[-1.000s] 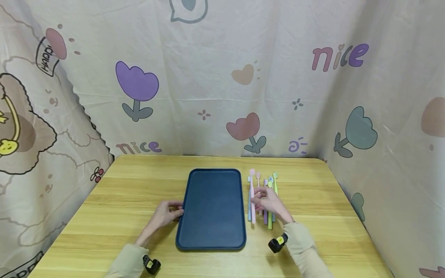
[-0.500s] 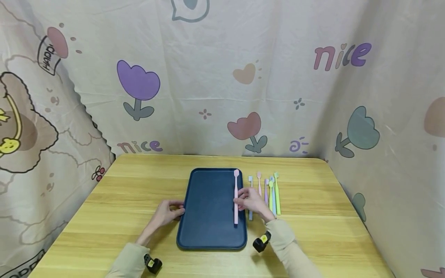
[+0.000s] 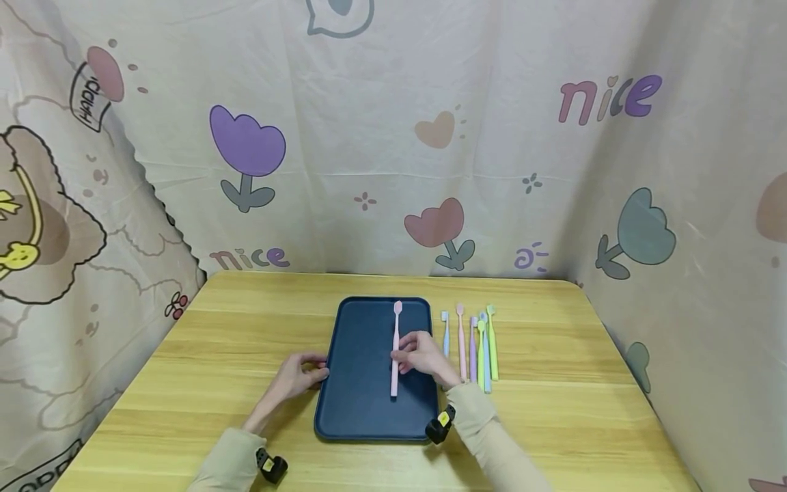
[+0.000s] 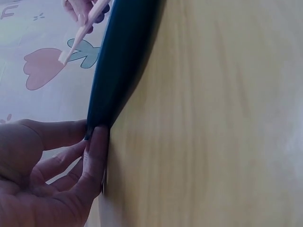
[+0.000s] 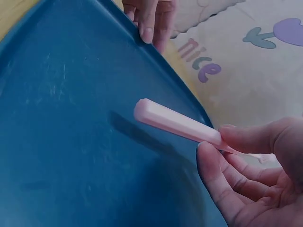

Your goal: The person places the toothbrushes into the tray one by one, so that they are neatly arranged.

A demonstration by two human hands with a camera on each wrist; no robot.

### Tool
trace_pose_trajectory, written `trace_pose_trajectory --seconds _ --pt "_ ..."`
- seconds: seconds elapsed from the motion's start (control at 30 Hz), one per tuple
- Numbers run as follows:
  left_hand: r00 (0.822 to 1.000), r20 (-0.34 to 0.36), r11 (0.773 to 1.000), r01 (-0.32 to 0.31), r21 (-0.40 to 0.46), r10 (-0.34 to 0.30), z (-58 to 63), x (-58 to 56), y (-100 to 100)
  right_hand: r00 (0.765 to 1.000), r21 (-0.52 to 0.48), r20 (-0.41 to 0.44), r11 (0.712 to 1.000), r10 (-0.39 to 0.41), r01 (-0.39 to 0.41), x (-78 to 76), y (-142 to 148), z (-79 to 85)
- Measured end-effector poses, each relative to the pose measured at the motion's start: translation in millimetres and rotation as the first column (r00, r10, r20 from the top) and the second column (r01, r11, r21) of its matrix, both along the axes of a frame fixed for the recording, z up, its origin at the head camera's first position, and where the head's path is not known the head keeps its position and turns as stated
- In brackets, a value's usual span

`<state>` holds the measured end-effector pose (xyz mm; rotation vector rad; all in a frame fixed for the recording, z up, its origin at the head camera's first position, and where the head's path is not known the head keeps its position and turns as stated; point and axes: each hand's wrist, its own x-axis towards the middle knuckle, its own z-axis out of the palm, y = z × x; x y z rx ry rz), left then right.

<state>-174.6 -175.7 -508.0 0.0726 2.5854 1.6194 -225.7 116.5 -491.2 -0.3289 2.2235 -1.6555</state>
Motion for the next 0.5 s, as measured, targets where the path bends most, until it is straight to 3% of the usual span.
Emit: trace_pose_trajectory --seconds 0.5 --pt "1.000 0.020 1.000 -0.006 0.024 0.006 -0.7 -1.1 -0.1 0.998 -0.041 0.052 0.999 0.028 -0.026 -2.8 -29.0 -6.3"
